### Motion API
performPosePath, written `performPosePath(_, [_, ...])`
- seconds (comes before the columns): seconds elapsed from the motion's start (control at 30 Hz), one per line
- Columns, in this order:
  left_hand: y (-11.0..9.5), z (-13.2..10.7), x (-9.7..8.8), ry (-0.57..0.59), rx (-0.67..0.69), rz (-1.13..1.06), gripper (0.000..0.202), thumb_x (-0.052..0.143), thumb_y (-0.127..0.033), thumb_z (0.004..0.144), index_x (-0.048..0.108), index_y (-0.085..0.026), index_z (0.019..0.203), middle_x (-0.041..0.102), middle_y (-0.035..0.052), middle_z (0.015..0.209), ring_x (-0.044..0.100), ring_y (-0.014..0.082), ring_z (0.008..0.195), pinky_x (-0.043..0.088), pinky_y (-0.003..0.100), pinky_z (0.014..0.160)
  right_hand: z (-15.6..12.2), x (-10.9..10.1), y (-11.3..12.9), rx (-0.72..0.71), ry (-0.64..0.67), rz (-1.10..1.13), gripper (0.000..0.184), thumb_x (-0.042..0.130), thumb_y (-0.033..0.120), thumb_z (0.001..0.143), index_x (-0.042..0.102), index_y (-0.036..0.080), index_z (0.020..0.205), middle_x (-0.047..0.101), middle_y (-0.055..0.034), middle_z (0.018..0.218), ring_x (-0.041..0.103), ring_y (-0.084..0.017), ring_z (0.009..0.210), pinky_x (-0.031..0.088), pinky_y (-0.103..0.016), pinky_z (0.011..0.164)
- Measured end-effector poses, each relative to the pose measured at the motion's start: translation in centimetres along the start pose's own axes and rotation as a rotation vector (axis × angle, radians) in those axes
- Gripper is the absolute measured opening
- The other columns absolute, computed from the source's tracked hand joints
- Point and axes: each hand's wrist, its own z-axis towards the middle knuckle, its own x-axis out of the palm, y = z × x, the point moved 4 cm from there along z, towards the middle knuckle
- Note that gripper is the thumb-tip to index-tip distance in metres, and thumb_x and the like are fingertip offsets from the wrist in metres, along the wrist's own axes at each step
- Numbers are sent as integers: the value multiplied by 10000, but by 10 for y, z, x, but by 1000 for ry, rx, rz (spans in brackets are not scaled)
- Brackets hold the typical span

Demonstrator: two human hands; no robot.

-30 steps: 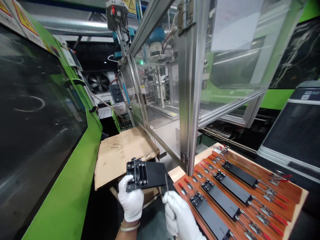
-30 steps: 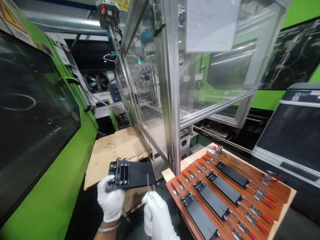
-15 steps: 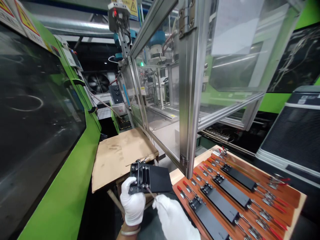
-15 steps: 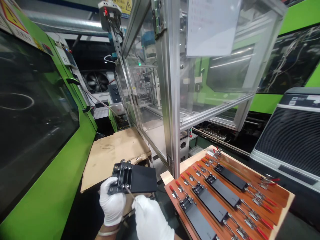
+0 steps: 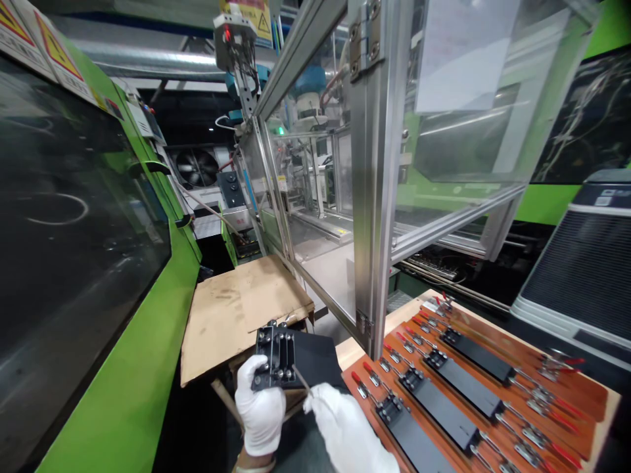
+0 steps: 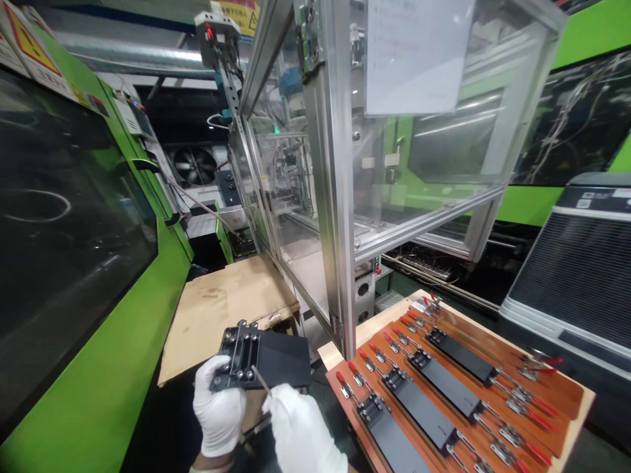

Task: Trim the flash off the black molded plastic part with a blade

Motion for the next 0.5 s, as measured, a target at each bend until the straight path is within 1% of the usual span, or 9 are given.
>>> performPosePath(0.07, [-1, 0, 1, 8, 9, 4, 212, 692, -172, 592, 664, -199, 800, 664, -14, 779, 607, 161, 712, 492, 288, 695, 1, 4, -1, -66, 19, 15, 334, 353, 384, 945, 668, 279, 985, 714, -83, 951, 663, -229, 853, 485, -306, 767])
performPosePath(0.17, [1, 0, 1, 20, -18, -21, 197, 684, -183, 608, 674, -200, 804, 670, -16, 781, 611, 152, 716, 488, 277, 705, 1, 10, 2, -185, 178, 17, 280, 435, 373, 899, 689, 256, 915, 725, -84, 871, 664, -233, 797, 496, -295, 707])
performPosePath(0.2, [1, 0, 1, 23, -23, -25, 196, 686, -185, 610, 676, -200, 805, 673, -17, 783, 614, 151, 718, 491, 277, 710, 0, 7, 3, -198, 198, 13, 263, 450, 365, 895, 689, 256, 910, 726, -79, 863, 663, -228, 788, 495, -288, 694])
performPosePath(0.27, [0, 0, 1, 14, -11, -34, 185, 695, -180, 610, 678, -200, 794, 676, -21, 777, 617, 148, 706, 500, 273, 697, 1, -7, 6, -167, 144, -11, 263, 427, 330, 916, 680, 259, 923, 723, -69, 885, 660, -216, 810, 490, -280, 707])
performPosePath(0.33, [-2, 1, 0, 20, 7, -51, 191, 714, -158, 595, 687, -202, 779, 678, -28, 768, 616, 141, 688, 504, 259, 671, 3, -27, 12, -147, 87, -53, 303, 367, 278, 936, 668, 244, 929, 713, -74, 909, 654, -214, 849, 483, -291, 748])
performPosePath(0.43, [-5, 4, -1, 40, 13, -88, 182, 727, -152, 598, 693, -209, 767, 678, -32, 760, 623, 138, 691, 507, 251, 681, 11, -49, 22, -228, 186, -122, 338, 322, 230, 933, 647, 198, 846, 690, -76, 833, 645, -201, 798, 472, -300, 740])
performPosePath(0.5, [-9, 5, -1, 54, 48, -43, 189, 731, -150, 591, 688, -212, 765, 678, -30, 761, 628, 145, 700, 512, 261, 699, 17, -59, 27, -286, 239, -188, 319, 327, 219, 926, 627, 183, 823, 673, -71, 796, 633, -190, 750, 457, -293, 700])
